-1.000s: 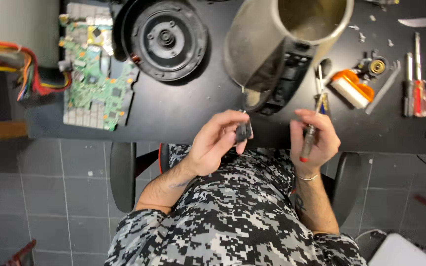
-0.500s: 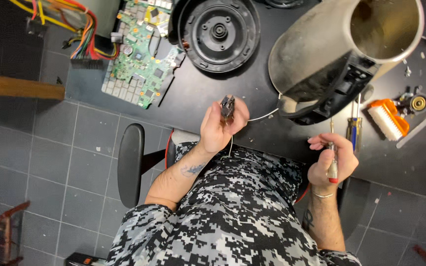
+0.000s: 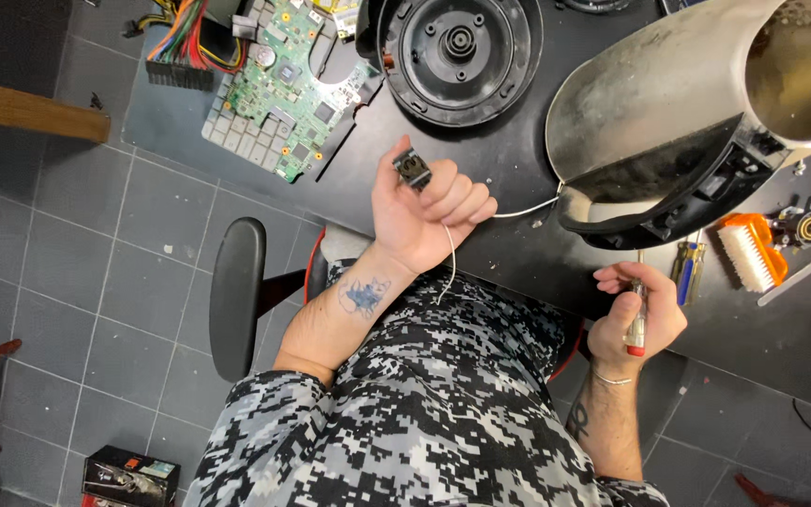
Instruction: The person disassembles a small black plastic component attached to a metal kettle, removes a switch, and uses a screwdriver to pry and clean inside the switch housing. The person then reassembles the switch and holds it up for inspection.
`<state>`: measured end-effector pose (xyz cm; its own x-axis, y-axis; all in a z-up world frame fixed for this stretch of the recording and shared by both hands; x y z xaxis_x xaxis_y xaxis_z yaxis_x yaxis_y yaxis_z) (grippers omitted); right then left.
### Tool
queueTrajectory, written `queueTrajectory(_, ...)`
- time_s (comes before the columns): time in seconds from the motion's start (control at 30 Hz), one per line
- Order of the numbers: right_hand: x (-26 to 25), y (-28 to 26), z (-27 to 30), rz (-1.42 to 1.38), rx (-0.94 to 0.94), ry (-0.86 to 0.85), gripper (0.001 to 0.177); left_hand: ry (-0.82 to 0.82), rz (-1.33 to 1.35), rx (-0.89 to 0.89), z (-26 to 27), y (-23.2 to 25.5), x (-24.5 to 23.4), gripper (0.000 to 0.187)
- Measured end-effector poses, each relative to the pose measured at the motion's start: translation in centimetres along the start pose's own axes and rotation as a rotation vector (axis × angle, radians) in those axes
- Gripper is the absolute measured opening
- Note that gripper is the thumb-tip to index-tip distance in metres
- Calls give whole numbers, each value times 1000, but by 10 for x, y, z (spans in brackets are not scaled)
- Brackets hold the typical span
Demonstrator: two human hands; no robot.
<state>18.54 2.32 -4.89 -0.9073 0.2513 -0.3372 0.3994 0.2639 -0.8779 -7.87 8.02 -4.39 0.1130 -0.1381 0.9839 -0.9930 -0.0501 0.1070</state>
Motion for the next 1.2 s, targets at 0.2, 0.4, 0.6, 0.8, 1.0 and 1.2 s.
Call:
queueTrajectory(0.2,0,4,1,-22,19,18,55,157,101,-16,-1,-2,-10,57)
queueTrajectory(0.4,-1,1,0,-9,12,25,53,219,174,-49,0,-7,-16,55)
queueTrajectory(0.6,-1,2,1,-6,3,24,54,175,100,-64,2,-9,-16,55)
queueTrajectory(0.8,-1,1,0,13,-22,29,53,33,58,-62,2,-12,-18,50)
queueTrajectory(1.0,0,0,1,8,-19,33,53,-5,74,-57,1,-12,-13,49)
queueTrajectory(1.2,0,-1,0,3,-18,32,52,-80,31,-36,1,-11,-9,49)
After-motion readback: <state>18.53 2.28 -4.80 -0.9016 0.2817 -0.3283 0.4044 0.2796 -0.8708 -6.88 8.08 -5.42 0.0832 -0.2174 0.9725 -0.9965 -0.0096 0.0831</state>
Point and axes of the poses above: each hand's wrist, its own z-axis away from the middle knuckle, its own x-axis out of the palm, y = z × x, the point moved 7 cm from there along -z, towards the middle knuckle, and after that the axes turned 15 degrees about x, right-handed, at the moved point
